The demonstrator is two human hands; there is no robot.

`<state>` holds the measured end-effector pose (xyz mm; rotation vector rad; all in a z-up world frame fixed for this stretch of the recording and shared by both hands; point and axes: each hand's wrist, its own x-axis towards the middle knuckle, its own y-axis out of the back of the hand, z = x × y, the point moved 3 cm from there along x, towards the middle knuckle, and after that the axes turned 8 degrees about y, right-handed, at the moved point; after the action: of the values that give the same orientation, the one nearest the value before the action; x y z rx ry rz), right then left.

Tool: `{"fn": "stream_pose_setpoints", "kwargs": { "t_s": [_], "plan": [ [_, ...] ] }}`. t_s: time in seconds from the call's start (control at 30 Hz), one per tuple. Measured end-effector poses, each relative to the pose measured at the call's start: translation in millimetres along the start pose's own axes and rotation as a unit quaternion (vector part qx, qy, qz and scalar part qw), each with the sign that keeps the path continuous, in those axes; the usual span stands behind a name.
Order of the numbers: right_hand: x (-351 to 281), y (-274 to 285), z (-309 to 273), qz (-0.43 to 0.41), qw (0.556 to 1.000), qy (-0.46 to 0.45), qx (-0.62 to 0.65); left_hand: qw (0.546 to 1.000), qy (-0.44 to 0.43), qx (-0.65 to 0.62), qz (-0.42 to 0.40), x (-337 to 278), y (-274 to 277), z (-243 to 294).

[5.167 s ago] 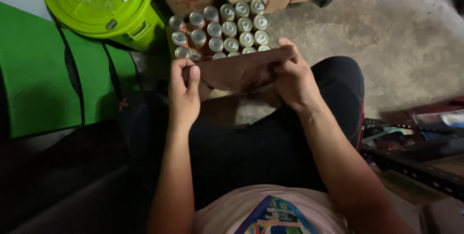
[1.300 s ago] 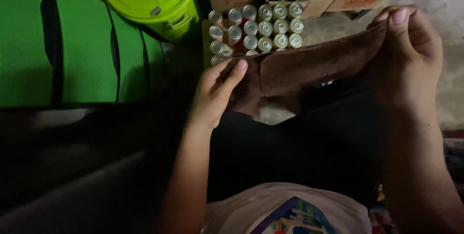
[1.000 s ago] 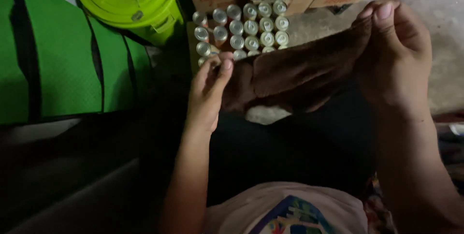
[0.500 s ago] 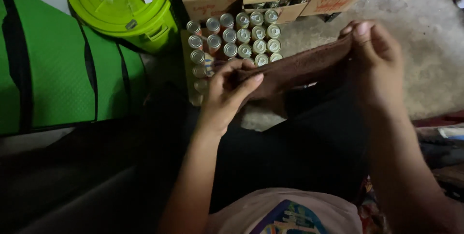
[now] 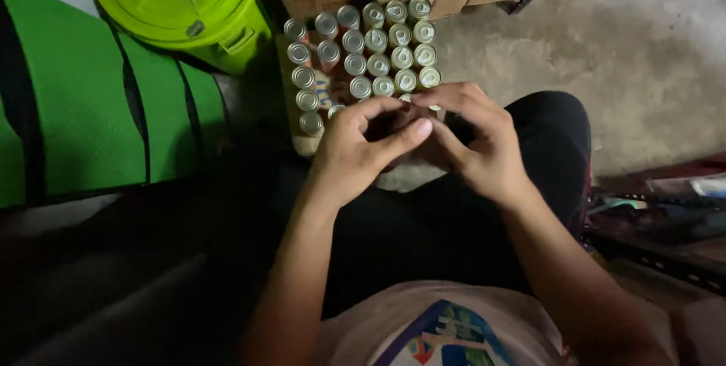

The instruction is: Restocking canned goods onto metal shelves from a tray on the floor.

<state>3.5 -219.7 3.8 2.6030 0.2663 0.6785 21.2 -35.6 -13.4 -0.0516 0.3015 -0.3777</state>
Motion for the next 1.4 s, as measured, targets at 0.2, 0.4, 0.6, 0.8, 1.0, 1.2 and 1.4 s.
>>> {"fn": "stream_pose_setpoints", "kwargs": {
  "t_s": [0.2,0.4,0.6,0.8,1.0,1.2,1.4],
  "plan": [
    [-13,12,-1,0.005,0.996,-0.031,0.084,0.999,0.005,0.017,-0.043,1,-4,2],
    [-17,20,9,0.018,0.955,-0.214,0.202,0.997,0.032,-0.001,-0.075,1,-9,6],
    [-8,28,-3,0.014,0.992,-0.037,0.121,0.992,0.015,-0.065,-0.106,-3,5,-2],
    [-31,23,4,0.032,0.977,0.022,0.208,0.994,-0.02,-0.088,0.057,5,27,-23],
    [-23,31,-23,0.076,0.964,-0.087,0.239,0.975,-0.055,-0.123,0.177,5,39,-5],
    [3,13,-32,0.025,0.982,-0.128,0.134,0.984,-0.065,-0.076,0.146,-4,3,7],
    [11,8,-25,0.065,0.996,-0.036,0.056,0.989,-0.058,-0.088,0.104,-13,-16,8]
  ]
}}
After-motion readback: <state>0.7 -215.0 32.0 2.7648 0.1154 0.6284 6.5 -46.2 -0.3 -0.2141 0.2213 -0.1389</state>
